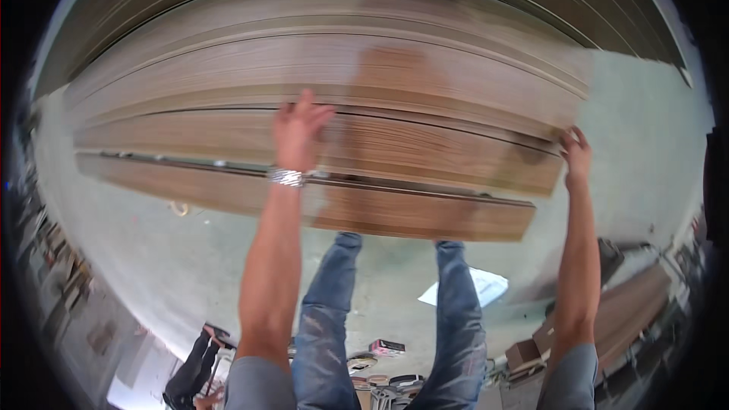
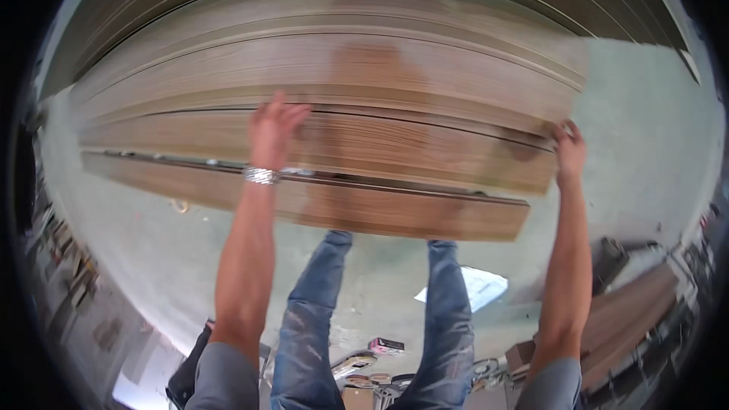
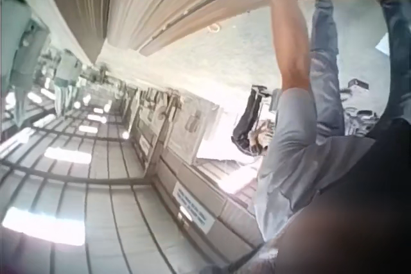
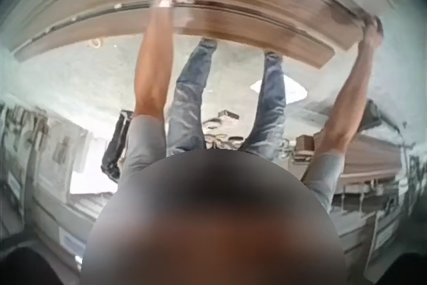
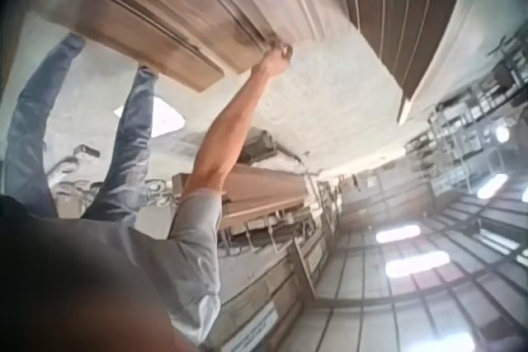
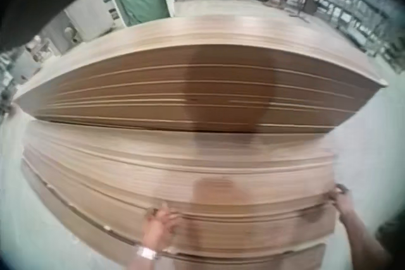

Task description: Sort wooden furniture boards, apply identification tape, and mark them with a pen.

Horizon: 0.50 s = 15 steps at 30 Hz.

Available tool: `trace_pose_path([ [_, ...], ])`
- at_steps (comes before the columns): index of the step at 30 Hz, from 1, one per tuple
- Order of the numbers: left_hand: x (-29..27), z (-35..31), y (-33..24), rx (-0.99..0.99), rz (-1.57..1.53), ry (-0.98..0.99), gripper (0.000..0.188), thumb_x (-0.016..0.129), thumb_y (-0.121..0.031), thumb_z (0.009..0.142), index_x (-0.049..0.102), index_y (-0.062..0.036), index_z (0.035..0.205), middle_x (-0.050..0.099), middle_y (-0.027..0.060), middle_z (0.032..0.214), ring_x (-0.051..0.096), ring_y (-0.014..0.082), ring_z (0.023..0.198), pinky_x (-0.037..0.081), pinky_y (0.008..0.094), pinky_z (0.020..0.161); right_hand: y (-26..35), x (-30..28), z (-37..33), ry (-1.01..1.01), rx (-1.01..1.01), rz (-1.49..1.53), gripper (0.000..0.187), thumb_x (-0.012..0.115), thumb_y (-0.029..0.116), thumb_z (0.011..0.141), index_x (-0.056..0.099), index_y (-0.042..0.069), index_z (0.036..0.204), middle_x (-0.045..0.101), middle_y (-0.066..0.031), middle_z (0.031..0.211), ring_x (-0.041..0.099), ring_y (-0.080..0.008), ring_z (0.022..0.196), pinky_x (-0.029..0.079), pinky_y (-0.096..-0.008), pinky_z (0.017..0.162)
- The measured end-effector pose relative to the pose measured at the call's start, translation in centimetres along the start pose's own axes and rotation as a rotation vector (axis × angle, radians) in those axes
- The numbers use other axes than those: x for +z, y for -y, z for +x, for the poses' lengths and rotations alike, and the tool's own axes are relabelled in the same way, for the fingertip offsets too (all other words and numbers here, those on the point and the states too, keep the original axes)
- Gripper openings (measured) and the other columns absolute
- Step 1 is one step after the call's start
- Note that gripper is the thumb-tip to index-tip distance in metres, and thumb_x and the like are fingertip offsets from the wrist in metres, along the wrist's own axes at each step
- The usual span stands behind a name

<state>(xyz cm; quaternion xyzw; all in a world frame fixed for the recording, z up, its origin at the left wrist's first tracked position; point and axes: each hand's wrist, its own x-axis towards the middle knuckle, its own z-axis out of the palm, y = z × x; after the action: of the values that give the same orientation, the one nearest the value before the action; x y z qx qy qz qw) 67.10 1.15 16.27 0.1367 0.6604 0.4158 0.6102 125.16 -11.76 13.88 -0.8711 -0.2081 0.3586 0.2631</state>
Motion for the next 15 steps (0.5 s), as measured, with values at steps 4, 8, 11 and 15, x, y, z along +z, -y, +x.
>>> trace_pose_path([
  [4,-2.6,0.6,-0.6,0.088,0.093,0.116,0.056,0.064,-0.023,0.1,0.038,0.0115,0.136,0.065,0.0241,0.114,0.071,0.0351,0.1,0.062,0.043,0.085,0.7,0.4,-3.3,0.049,-0.053,0.193,0.057,0.061,0.019,0.096,0.048,0.005,0.149,0.065,-0.011,0.131,0.062,-0.0195,0.114,0.05,-0.0366,0.091],
  [8,-2.9,-1.7,0.8,0.036,0.166,0.057,0.052,0.064,-0.026,0.101,0.048,0.0054,0.138,0.068,0.019,0.115,0.072,0.0281,0.099,0.061,0.0374,0.081,-5.1,-3.0,-3.0,-0.084,-0.014,0.086,0.053,0.06,0.018,0.096,0.052,0.003,0.145,0.07,-0.0138,0.123,0.065,-0.0214,0.111,0.051,-0.0356,0.092],
  [11,-5.3,-3.3,0.9,0.053,0.423,0.096,0.045,0.064,-0.029,0.1,0.056,0.0008,0.134,0.071,0.014,0.112,0.072,0.0213,0.096,0.059,0.0319,0.077,-8.5,-2.4,-6.0,-0.313,-0.008,-0.343,0.052,0.063,0.022,0.092,0.056,0.002,0.139,0.072,-0.0205,0.112,0.069,-0.0333,0.103,0.052,-0.0416,0.091],
  [15,-10.1,-5.2,3.8,-0.121,0.565,0.083,0.039,0.065,-0.031,0.1,0.063,-0.0007,0.124,0.073,0.009,0.103,0.072,0.0185,0.087,0.058,0.0288,0.073,-8.1,1.5,-10.7,-0.26,-0.02,-0.384,0.053,0.066,0.024,0.09,0.057,0.006,0.138,0.072,-0.0231,0.102,0.069,-0.039,0.097,0.052,-0.0455,0.088],
])
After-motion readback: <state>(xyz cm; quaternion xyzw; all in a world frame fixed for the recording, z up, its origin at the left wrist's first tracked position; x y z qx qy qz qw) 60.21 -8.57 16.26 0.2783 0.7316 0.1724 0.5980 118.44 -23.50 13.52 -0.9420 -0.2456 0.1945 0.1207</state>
